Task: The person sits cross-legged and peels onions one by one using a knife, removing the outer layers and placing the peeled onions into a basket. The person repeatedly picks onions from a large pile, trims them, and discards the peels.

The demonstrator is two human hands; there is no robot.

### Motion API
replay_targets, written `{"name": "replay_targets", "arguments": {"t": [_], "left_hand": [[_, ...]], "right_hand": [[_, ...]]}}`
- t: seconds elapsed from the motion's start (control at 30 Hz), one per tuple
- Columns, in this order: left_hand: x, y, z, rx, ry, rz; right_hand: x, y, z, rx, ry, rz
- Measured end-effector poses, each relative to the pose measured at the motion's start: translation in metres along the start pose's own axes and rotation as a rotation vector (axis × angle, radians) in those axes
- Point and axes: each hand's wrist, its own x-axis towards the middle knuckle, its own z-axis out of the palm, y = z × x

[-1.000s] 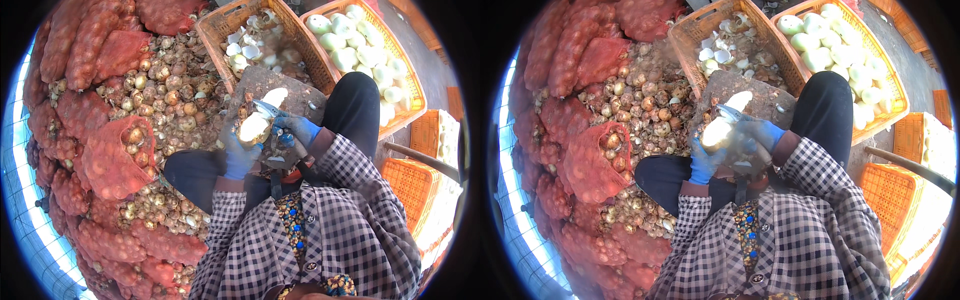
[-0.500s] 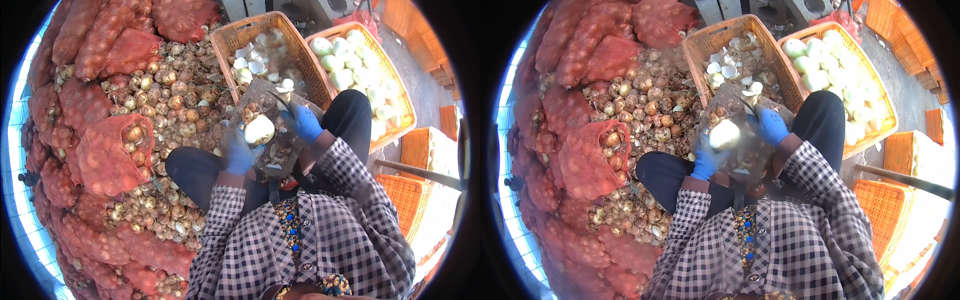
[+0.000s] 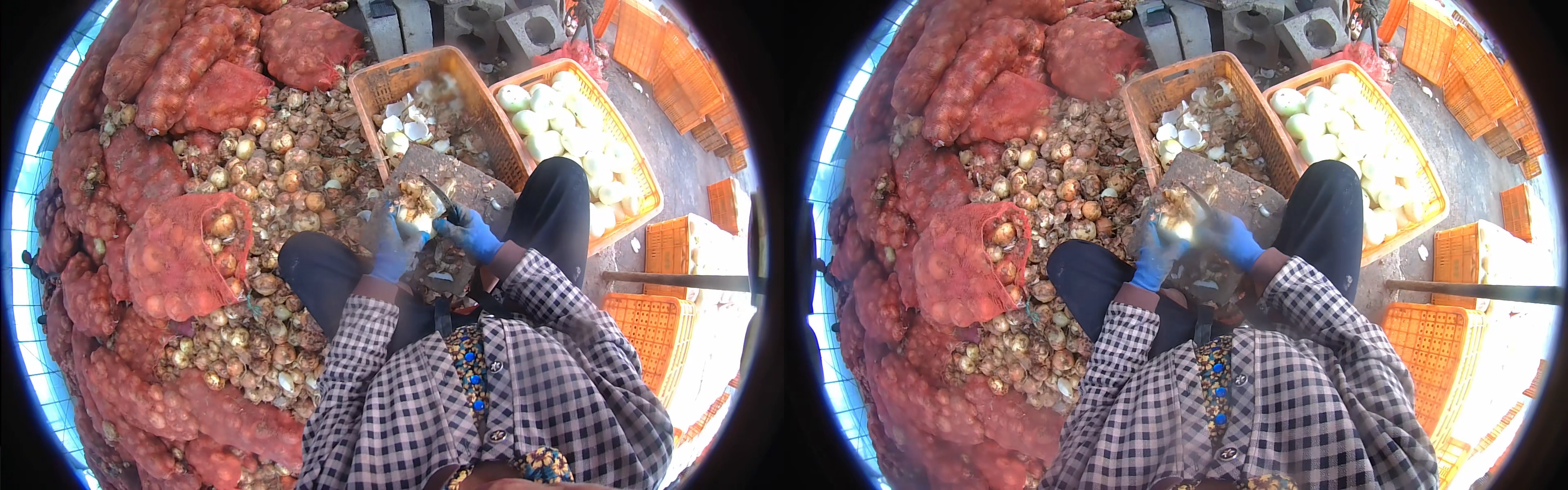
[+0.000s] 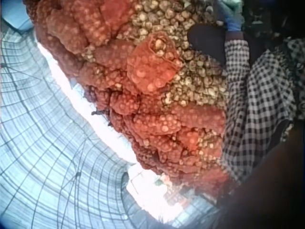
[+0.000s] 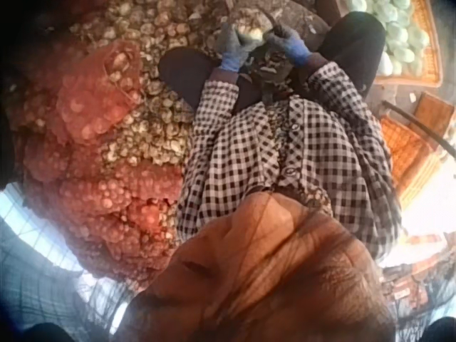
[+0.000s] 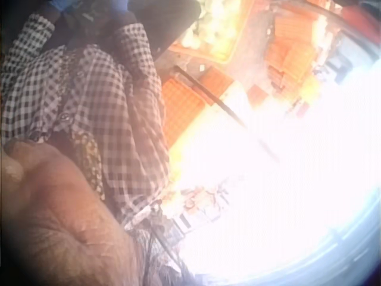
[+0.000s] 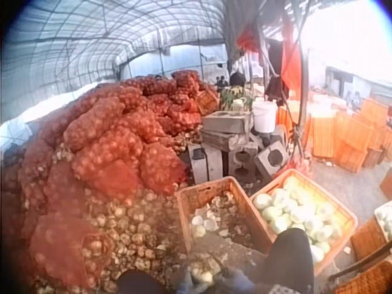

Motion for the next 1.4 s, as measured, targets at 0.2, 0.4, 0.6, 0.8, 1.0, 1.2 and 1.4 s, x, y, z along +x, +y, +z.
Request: {"name": "replay_targets", "arguments": {"t": [0.2, 0.4, 0.6, 0.8, 1.0, 1.2, 1.4], "left_hand": [[-0.014, -0.058, 0.054, -0.269, 0.106, 0.069], [-0.01, -0.059, 0.063, -0.186, 0.144, 0.019], [-0.023, -0.08, 0.057, -0.102, 0.147, 0.08], [-0.009, -0.012, 0.031, -0.781, -0.082, -0.347], [-0.007, -0.052, 0.052, -1.057, -0.007, -0.358], [-0.008, -0.06, 0.049, -0.974, -0.086, -0.236], [0.001, -0.02, 0.026, -0.546, 0.003, -0.254]], "right_hand": [[0.017, -0.018, 0.008, -0.507, 0.053, -0.101], [0.063, -0.055, 0.009, -0.949, 0.121, -0.107], [0.018, -0.043, -0.014, -1.068, 0.189, -0.195], [-0.053, -0.03, -0.013, -0.985, -0.025, -0.307], [-0.059, -0.031, -0.012, -0.951, -0.135, -0.289], [-0.041, -0.034, -0.02, -1.169, -0.205, -0.218], [-0.021, -0.022, -0.011, -1.167, -0.079, -0.348]]}}
